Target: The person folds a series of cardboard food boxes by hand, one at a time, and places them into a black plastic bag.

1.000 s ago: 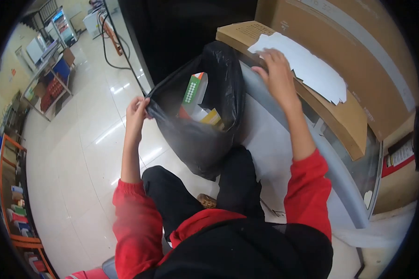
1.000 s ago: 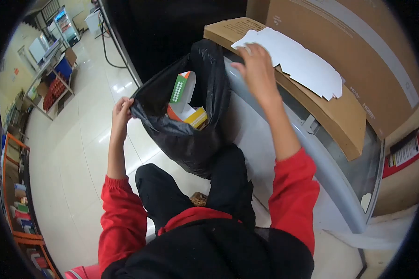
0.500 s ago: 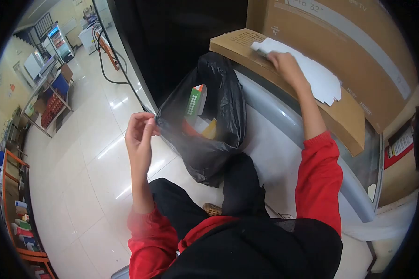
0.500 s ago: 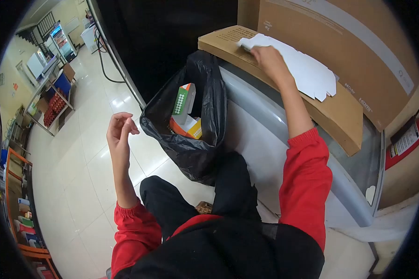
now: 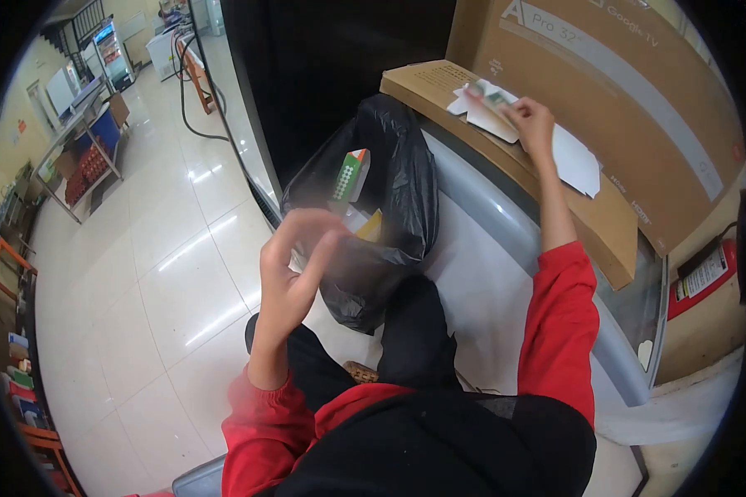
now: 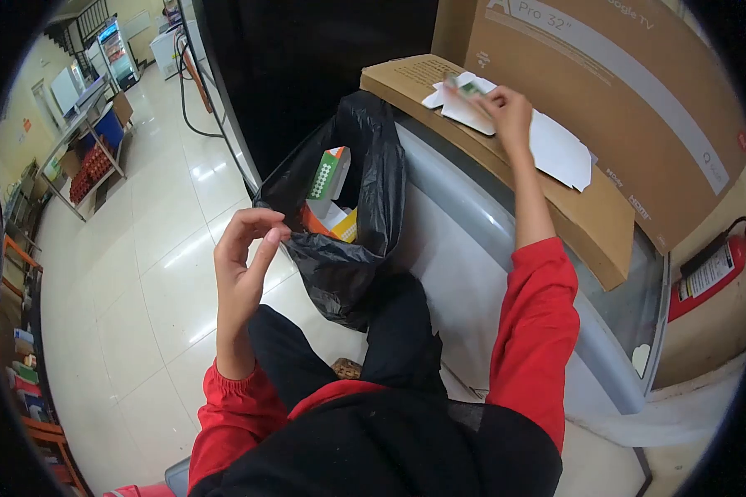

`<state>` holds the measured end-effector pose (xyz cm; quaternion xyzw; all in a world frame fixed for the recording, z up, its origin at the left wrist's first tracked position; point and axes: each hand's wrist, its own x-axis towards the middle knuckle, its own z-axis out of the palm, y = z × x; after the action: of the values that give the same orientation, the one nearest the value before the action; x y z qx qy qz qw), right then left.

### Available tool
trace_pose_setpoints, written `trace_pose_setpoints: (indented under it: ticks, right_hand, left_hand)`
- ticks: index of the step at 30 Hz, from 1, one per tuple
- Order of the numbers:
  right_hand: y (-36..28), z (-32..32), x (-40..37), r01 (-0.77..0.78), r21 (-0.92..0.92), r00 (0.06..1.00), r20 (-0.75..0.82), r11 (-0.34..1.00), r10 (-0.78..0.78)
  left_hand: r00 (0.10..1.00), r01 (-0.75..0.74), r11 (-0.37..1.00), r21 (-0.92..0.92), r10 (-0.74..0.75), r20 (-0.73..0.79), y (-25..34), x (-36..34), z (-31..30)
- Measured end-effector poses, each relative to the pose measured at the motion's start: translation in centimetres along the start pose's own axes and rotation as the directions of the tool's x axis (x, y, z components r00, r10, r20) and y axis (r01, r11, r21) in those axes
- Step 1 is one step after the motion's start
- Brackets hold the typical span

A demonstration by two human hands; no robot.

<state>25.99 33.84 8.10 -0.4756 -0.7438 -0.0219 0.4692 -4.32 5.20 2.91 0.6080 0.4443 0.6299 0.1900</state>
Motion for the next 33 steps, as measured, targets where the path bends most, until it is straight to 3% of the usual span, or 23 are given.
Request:
trace_pose_setpoints:
  ticks: [2, 4, 6, 8, 10, 12, 13, 14, 15, 18, 20, 21, 22, 24, 25, 26, 27, 28, 31, 33]
  right_hand:
    - [2.8, 0.0, 1.8, 0.122, 0.283, 0.973, -0.225, 0.951, -0.058]
    - [-0.9, -2.5, 2.0, 0.175, 0.067, 0.813, -0.573, 0.982, -0.106]
    - [-7.3, -5.7, 0.5, 0.331, -0.142, 0.634, -0.699, 0.933, -0.331]
    - [-13.1, -7.9, -2.5, 0.409, -0.158, 0.661, -0.628, 0.899, -0.411]
    - [-18.5, -9.2, -6.6, 0.511, -0.297, 0.624, -0.517, 0.806, -0.586]
    - [-21.3, -9.8, -10.1, 0.618, -0.321, 0.583, -0.427, 0.718, -0.692]
    - [-21.7, -10.2, -11.0, 0.684, -0.273, 0.606, -0.304, 0.677, -0.735]
    - [-21.4, -9.7, -11.5, 0.693, -0.219, 0.626, -0.292, 0.687, -0.723]
    - [-21.2, -9.2, -11.9, 0.698, -0.164, 0.645, -0.28, 0.697, -0.711]
    - [-20.3, -8.4, -12.6, 0.626, -0.068, 0.713, -0.354, 0.777, -0.605]
    - [-19.8, -8.9, -12.2, 0.519, 0.041, 0.766, -0.465, 0.854, -0.443]
    - [-19.3, -9.3, -11.8, 0.459, 0.101, 0.79, -0.501, 0.882, -0.354]
    - [-18.8, -9.9, -11.5, 0.4, 0.159, 0.805, -0.532, 0.903, -0.263]
    - [-17.9, -11.7, -10.9, 0.285, 0.093, 0.816, -0.546, 0.954, -0.191]
    - [-17.6, -12.5, -10.4, 0.271, 0.08, 0.795, -0.581, 0.959, -0.176]
    - [-17.1, -13.2, -10.0, 0.258, 0.072, 0.771, -0.616, 0.963, -0.16]
    - [-15.5, -14.4, -9.4, 0.327, -0.003, 0.674, -0.7, 0.945, -0.236]
    - [-15.0, -16.1, -9.6, 0.293, -0.091, 0.622, -0.738, 0.952, -0.262]
    - [-13.8, -21.8, -11.6, 0.204, -0.208, 0.407, -0.871, 0.957, -0.276]
    - [-13.3, -25.2, -13.2, 0.152, -0.405, 0.291, -0.853, 0.902, -0.433]
  left_hand:
    - [1.0, 0.0, 1.0, -0.022, -0.001, -0.019, 0.5, -0.3, -0.2]
    - [0.998, -0.036, 0.999, -0.019, 0.035, -0.051, 0.9, -0.3, -0.3]
    - [0.993, -0.079, 0.997, 0.001, 0.079, -0.084, 1.7, -0.5, -0.1]
    - [0.976, -0.178, 0.983, 0.041, 0.182, -0.123, 2.6, -0.5, 0.5]
    - [0.927, -0.326, 0.939, 0.108, 0.34, -0.156, 3.5, -0.2, 1.4]
    - [0.917, -0.369, 0.928, 0.041, 0.371, -0.148, 4.3, 0.2, 2.5]
    - [0.913, -0.385, 0.923, 0.005, 0.382, -0.146, 4.4, 0.4, 3.2]
    - [0.909, -0.399, 0.916, 0.032, 0.4, -0.117, 3.6, 0.8, 3.9]
    - [0.928, -0.309, 0.942, 0.133, 0.329, -0.174, 2.9, 0.8, 4.9]
    - [0.929, 0.029, 0.953, 0.302, 0.086, -0.359, -2.4, 1.0, 7.8]
    - [0.966, 0.192, 0.945, 0.264, -0.136, -0.218, -7.8, 2.0, 7.4]
    - [0.946, 0.301, 0.944, 0.136, -0.277, -0.17, -9.3, 3.1, 7.1]
    - [0.909, 0.407, 0.914, 0.011, -0.404, -0.1, -10.2, 4.3, 6.9]
    - [0.804, 0.58, 0.812, -0.071, -0.555, 0.215, -10.6, 6.8, 6.3]
    - [0.772, 0.616, 0.786, -0.049, -0.591, 0.235, -11.4, 7.7, 6.8]
    - [0.779, 0.611, 0.768, -0.192, -0.541, 0.318, -11.7, 8.1, 7.5]
    - [0.788, 0.602, 0.727, -0.33, -0.476, 0.389, -11.5, 8.6, 8.3]
    - [0.8, 0.589, 0.666, -0.457, -0.399, 0.448, -11.3, 9.2, 9.0]
    - [0.93, 0.361, 0.749, -0.556, -0.249, 0.269, -5.6, 11.0, 10.9]
    - [0.957, 0.287, 0.762, -0.581, -0.202, 0.209, -2.7, 12.3, 12.4]
